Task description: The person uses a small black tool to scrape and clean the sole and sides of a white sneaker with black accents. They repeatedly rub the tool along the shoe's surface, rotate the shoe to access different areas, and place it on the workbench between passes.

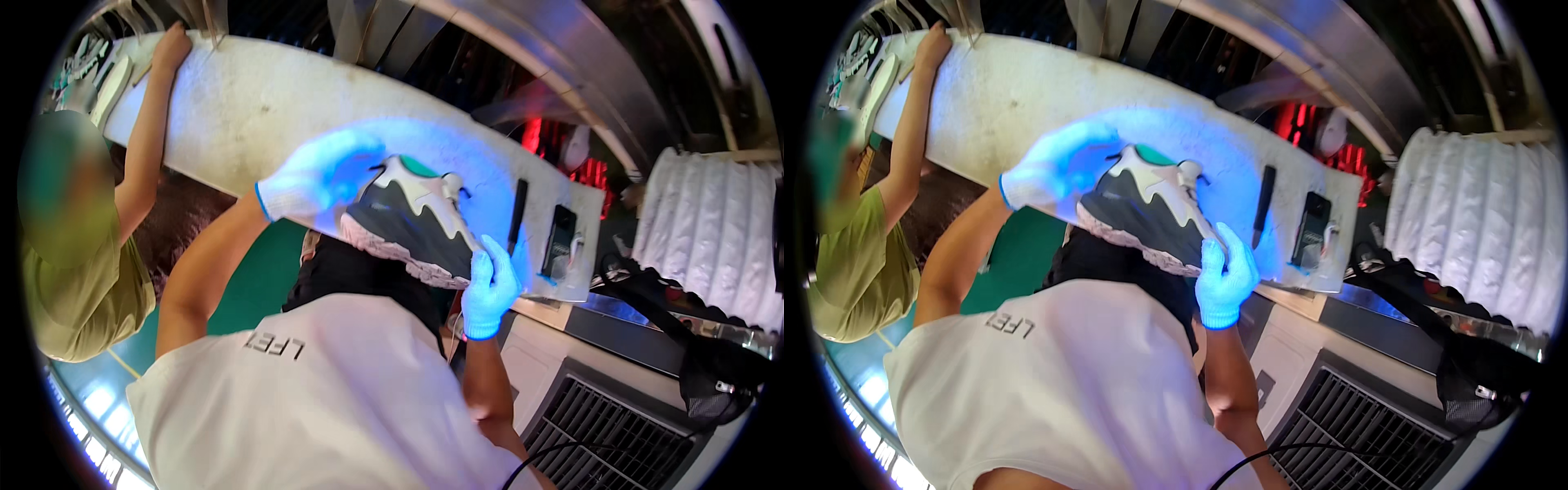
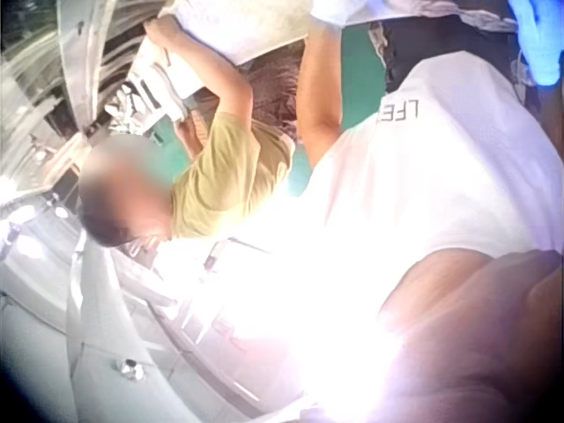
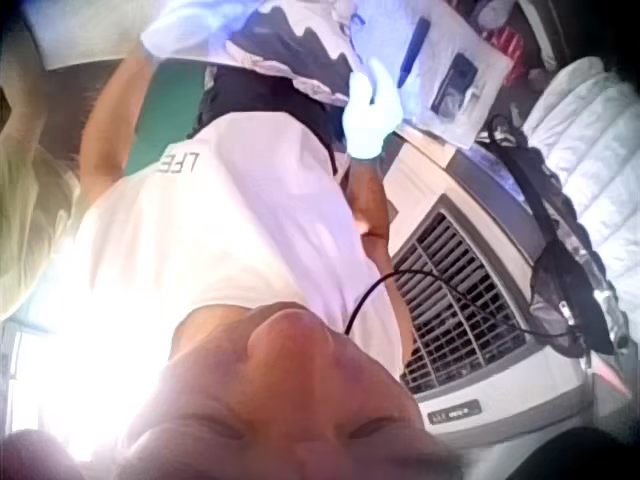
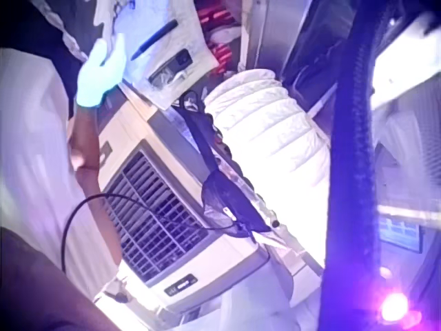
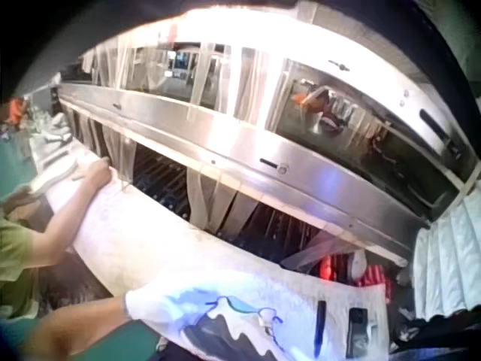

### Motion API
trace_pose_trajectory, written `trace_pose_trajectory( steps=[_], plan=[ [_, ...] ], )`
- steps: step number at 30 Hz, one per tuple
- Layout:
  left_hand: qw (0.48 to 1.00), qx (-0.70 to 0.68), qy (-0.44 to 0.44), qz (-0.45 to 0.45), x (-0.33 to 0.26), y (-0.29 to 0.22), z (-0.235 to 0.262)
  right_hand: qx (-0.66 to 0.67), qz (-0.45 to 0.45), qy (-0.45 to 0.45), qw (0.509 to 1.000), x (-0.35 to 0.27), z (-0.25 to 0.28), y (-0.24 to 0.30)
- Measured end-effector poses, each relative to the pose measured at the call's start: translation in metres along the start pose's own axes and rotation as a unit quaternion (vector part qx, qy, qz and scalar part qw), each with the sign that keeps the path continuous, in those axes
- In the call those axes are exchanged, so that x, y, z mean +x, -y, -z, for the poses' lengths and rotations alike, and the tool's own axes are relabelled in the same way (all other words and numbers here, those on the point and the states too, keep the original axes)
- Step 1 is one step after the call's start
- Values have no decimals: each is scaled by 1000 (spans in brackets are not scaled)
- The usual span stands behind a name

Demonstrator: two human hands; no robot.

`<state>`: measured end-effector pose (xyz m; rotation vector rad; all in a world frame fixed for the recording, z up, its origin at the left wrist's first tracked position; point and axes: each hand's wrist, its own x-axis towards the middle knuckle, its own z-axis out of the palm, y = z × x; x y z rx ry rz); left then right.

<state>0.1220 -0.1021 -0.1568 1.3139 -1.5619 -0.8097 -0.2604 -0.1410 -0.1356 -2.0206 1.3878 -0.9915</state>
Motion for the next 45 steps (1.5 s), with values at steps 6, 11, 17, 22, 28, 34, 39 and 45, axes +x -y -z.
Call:
trace_pose_trajectory(
  steps=[6, 11, 17, 22, 28, 34, 39, 45],
  plan=[
    [974, 157, 92, -136, 49, -48, 14, 241, -59, 118, 961, 105, -31, -22],
    [943, 262, 188, -88, 67, -206, 30, 518, -304, 143, 786, 86, -46, 39],
    [901, 367, 229, 30, 94, -264, -21, 702, -211, 75, 676, 70, -83, -59],
    [896, 385, 217, 36, 101, -267, -34, 596, -56, 23, 800, 66, 11, 52],
    [885, 402, 225, 69, 105, -292, -54, 546, 169, 93, 815, 89, 20, 49],
    [887, 394, 235, 58, 99, -295, -62, 631, 128, 3, 766, 65, 11, 42],
    [872, 409, 258, 75, 95, -304, -66, 619, 154, 44, 769, 55, 13, 12],
    [859, 436, 268, 32, 91, -302, -68, 622, 109, -1, 776, 45, 10, 25]
  ],
)
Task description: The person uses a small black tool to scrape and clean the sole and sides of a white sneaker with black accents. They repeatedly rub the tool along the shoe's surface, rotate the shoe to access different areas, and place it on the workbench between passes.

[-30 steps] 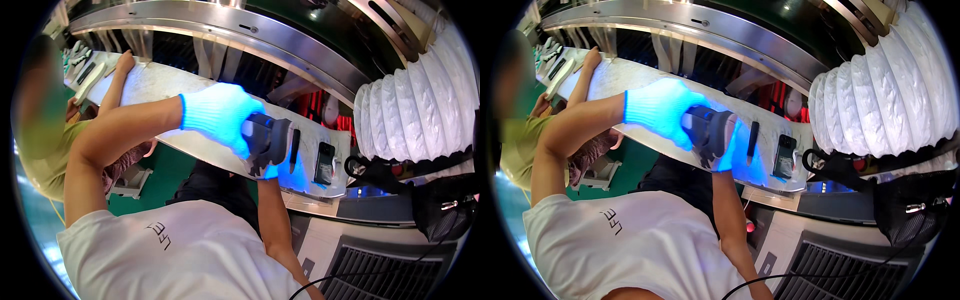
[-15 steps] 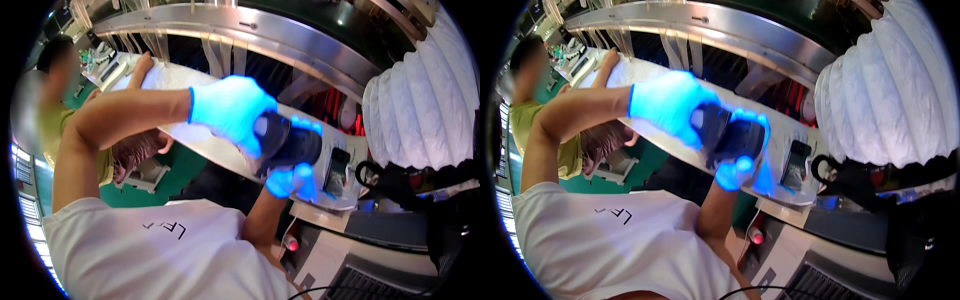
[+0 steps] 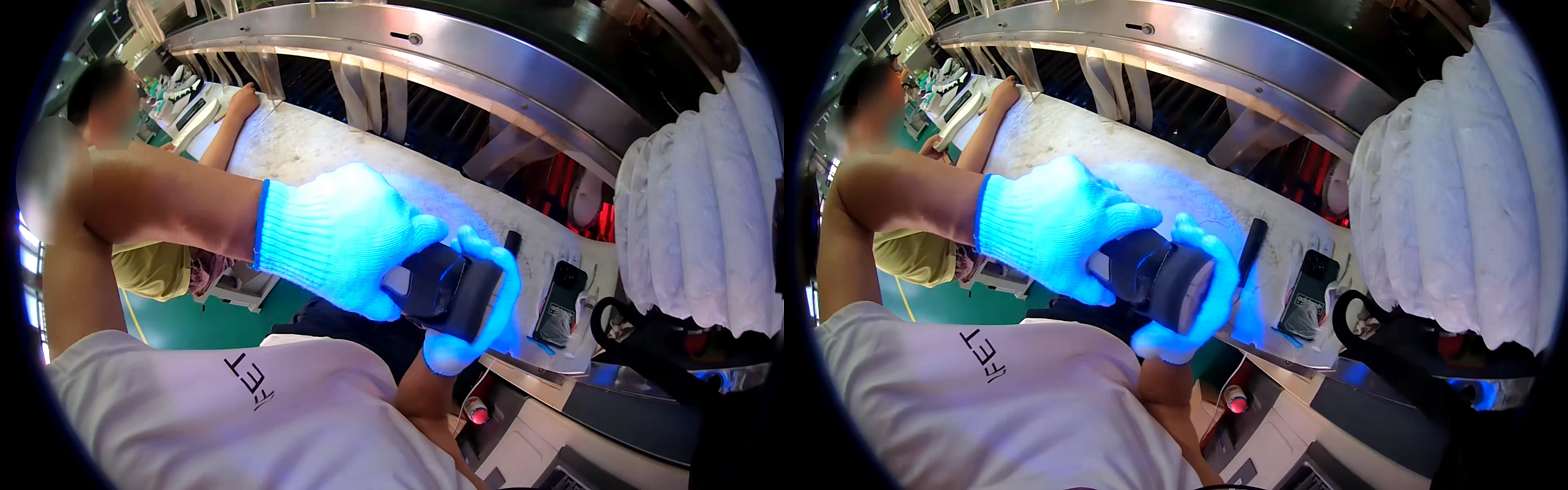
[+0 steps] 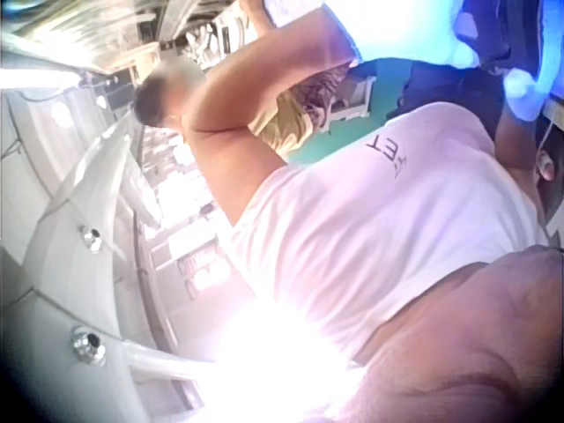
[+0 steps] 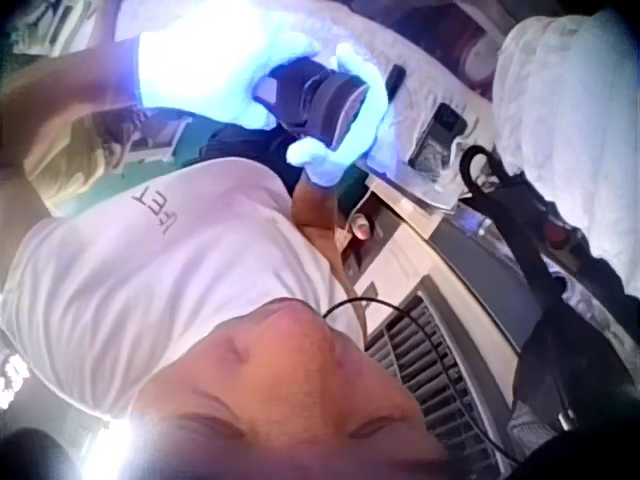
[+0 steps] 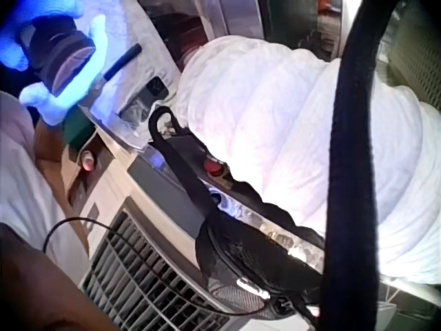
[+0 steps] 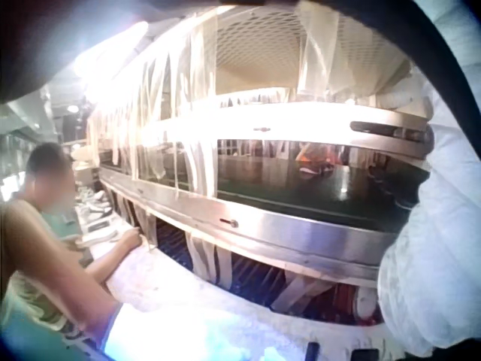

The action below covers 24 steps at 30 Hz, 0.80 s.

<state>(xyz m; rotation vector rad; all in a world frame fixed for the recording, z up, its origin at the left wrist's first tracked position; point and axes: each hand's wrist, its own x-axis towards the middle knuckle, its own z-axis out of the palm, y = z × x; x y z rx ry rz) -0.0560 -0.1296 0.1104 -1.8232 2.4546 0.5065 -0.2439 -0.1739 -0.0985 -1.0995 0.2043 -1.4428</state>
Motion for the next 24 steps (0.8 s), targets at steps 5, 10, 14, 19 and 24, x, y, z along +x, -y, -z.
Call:
trace_pose_trajectory(
  steps=[5, 10, 14, 19, 24],
  plan=[
    [999, 34, 10, -3, -9, 1, -5, -142, -19, -158, 977, -5, -26, 6],
    [989, -30, -106, -95, -9, 11, -21, -159, 1, -133, 978, -5, -33, 19],
    [995, -11, -77, -66, -7, 11, -14, -143, 9, -93, 985, -1, -29, 21],
    [998, 26, -32, -46, -4, 13, -8, -103, 9, -5, 995, 11, -18, 16],
    [997, 14, -42, -61, 6, 18, -5, -106, -8, 31, 994, 22, -18, 20]
  ],
)
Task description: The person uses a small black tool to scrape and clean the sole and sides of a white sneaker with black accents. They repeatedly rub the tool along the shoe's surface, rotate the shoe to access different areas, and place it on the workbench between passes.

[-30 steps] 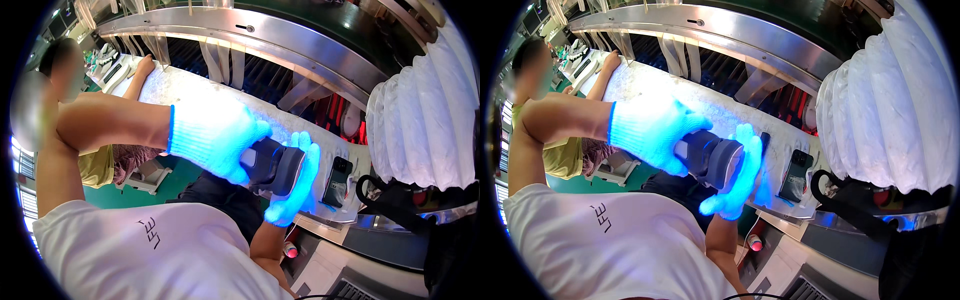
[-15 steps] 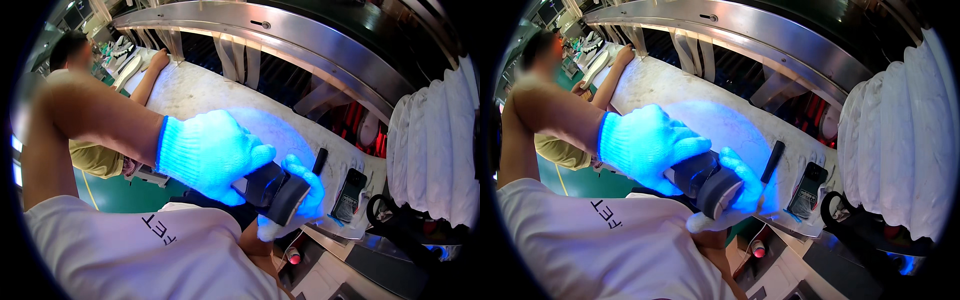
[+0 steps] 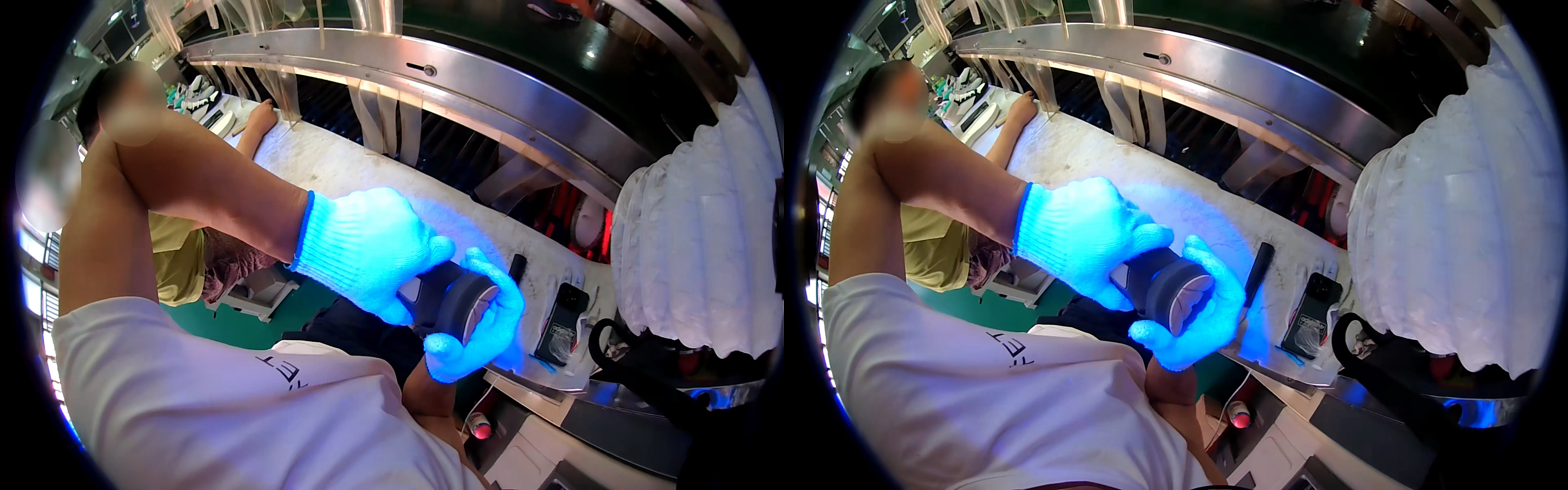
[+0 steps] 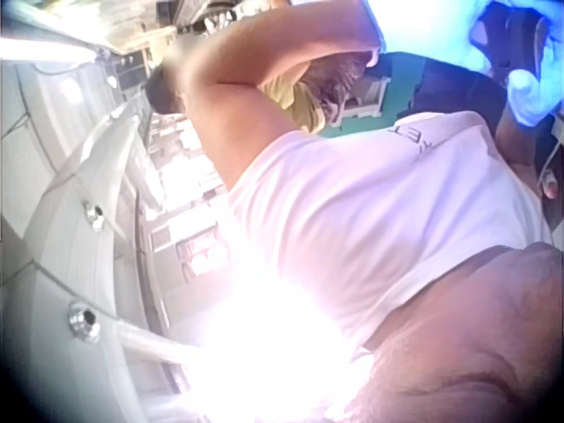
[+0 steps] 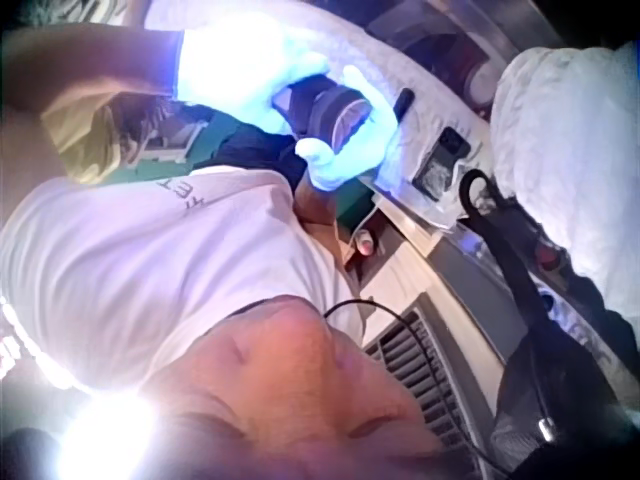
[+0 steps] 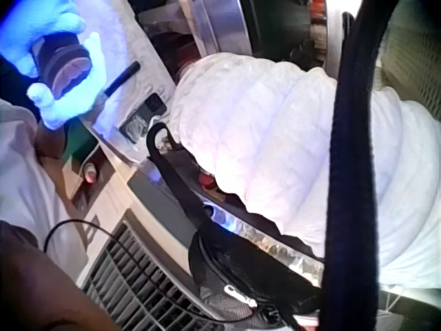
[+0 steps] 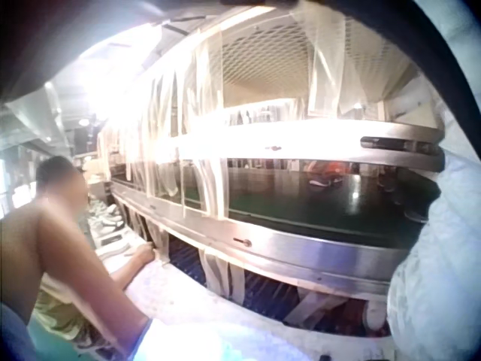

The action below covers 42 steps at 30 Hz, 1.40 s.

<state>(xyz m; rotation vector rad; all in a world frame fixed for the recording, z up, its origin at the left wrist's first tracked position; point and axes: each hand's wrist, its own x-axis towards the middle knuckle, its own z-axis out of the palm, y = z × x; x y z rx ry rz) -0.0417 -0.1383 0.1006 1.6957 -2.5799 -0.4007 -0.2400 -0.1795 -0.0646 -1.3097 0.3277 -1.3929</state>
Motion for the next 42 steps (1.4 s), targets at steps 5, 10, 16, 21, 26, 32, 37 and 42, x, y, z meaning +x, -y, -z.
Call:
trace_pose_trajectory(
  steps=[5, 10, 16, 21, 26, 32, 37, 42],
  plan=[
    [999, -8, 34, 0, 12, -5, 10, -61, 28, -33, 997, 10, -12, 10],
    [997, -25, 67, -5, 29, -8, 11, -59, 13, -35, 998, 14, -3, 17],
    [997, -16, 58, -45, 36, -16, 8, -41, 18, -49, 998, 8, 1, 21],
    [997, -10, 48, -62, 33, -22, 0, -84, 23, -58, 994, 0, 0, 30],
    [995, -29, 49, -86, 22, -23, 3, -220, -20, -88, 971, -8, 2, 49],
    [986, -93, -128, -54, -15, -32, -46, -154, -52, -54, 985, -12, -1, 67],
    [927, -159, -322, -112, -42, -25, -81, -261, 11, -37, 964, -36, -2, 69],
    [878, -181, -424, -131, -58, -34, -115, -216, 14, -17, 976, -54, -2, 72]
  ],
)
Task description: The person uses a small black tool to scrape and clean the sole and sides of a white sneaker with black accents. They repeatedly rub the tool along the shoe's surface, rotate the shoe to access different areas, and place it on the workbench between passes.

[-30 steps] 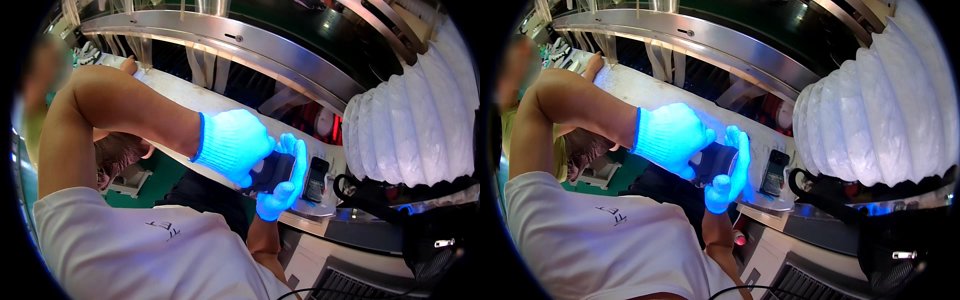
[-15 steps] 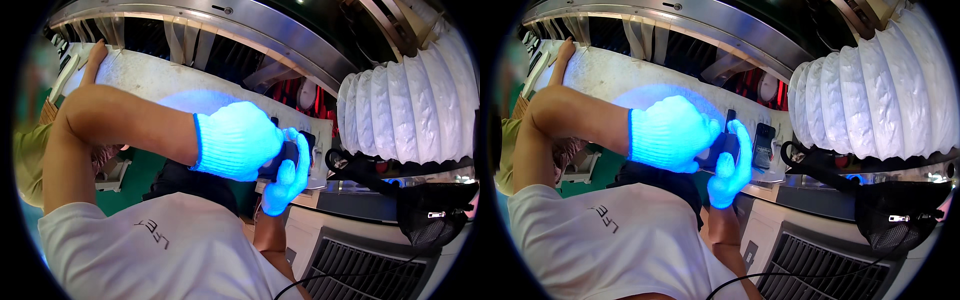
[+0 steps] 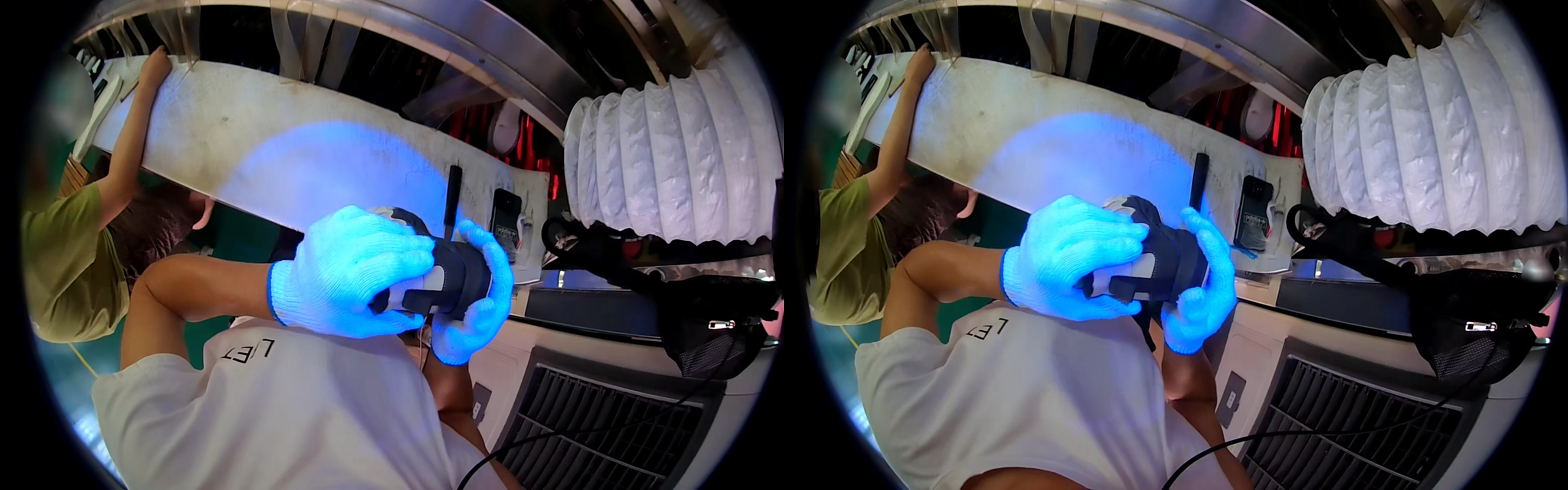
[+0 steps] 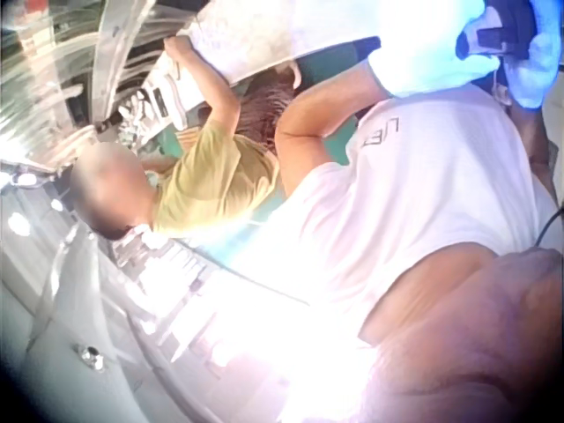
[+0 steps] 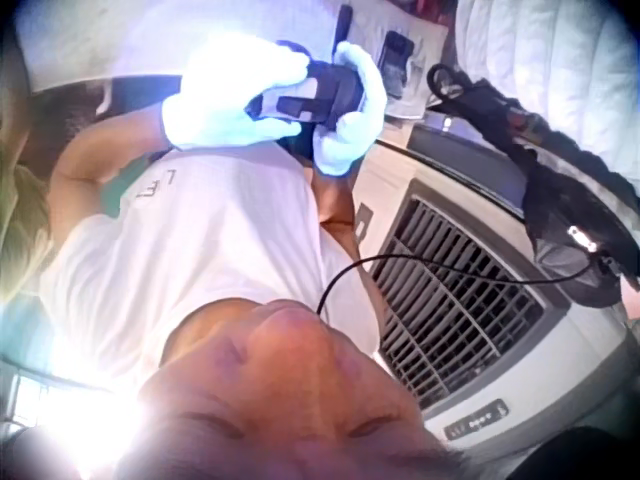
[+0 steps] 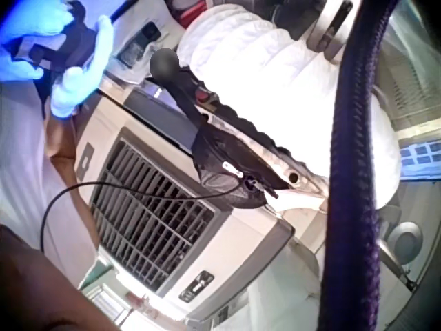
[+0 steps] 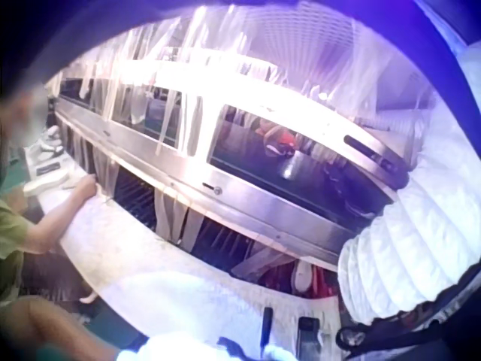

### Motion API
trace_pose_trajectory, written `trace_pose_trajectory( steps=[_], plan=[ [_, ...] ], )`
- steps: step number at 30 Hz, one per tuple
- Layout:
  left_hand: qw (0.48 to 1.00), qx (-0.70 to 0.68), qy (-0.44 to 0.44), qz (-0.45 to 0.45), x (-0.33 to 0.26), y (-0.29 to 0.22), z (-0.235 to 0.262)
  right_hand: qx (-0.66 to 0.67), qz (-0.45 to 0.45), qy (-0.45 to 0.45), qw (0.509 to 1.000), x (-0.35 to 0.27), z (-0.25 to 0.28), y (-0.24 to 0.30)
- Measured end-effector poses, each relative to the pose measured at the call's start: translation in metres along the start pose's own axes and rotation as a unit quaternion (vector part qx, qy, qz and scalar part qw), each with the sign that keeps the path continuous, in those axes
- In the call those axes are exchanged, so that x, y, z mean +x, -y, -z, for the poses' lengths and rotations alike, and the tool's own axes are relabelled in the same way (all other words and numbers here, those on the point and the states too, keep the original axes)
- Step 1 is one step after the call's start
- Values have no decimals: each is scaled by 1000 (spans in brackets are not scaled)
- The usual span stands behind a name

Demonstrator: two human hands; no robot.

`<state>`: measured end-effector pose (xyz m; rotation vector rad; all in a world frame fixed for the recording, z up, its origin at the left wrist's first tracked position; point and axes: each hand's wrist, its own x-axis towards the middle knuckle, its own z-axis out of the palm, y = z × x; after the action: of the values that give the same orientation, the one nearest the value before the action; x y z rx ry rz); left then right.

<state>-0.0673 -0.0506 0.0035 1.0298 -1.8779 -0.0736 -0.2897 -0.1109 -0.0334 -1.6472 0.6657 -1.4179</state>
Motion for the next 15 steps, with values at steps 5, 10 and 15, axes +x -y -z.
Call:
trace_pose_trajectory(
  steps=[5, 10, 15],
  plan=[
    [998, -9, -43, -38, -16, -1, -9, -6, 93, -16, 996, -15, -2, -17],
    [998, -22, -54, -20, -16, -1, -18, -40, 85, 9, 996, -21, 11, -15],
    [999, -8, -15, -43, -5, -4, -20, -114, 9, -46, 992, -27, 10, 9]
  ],
)
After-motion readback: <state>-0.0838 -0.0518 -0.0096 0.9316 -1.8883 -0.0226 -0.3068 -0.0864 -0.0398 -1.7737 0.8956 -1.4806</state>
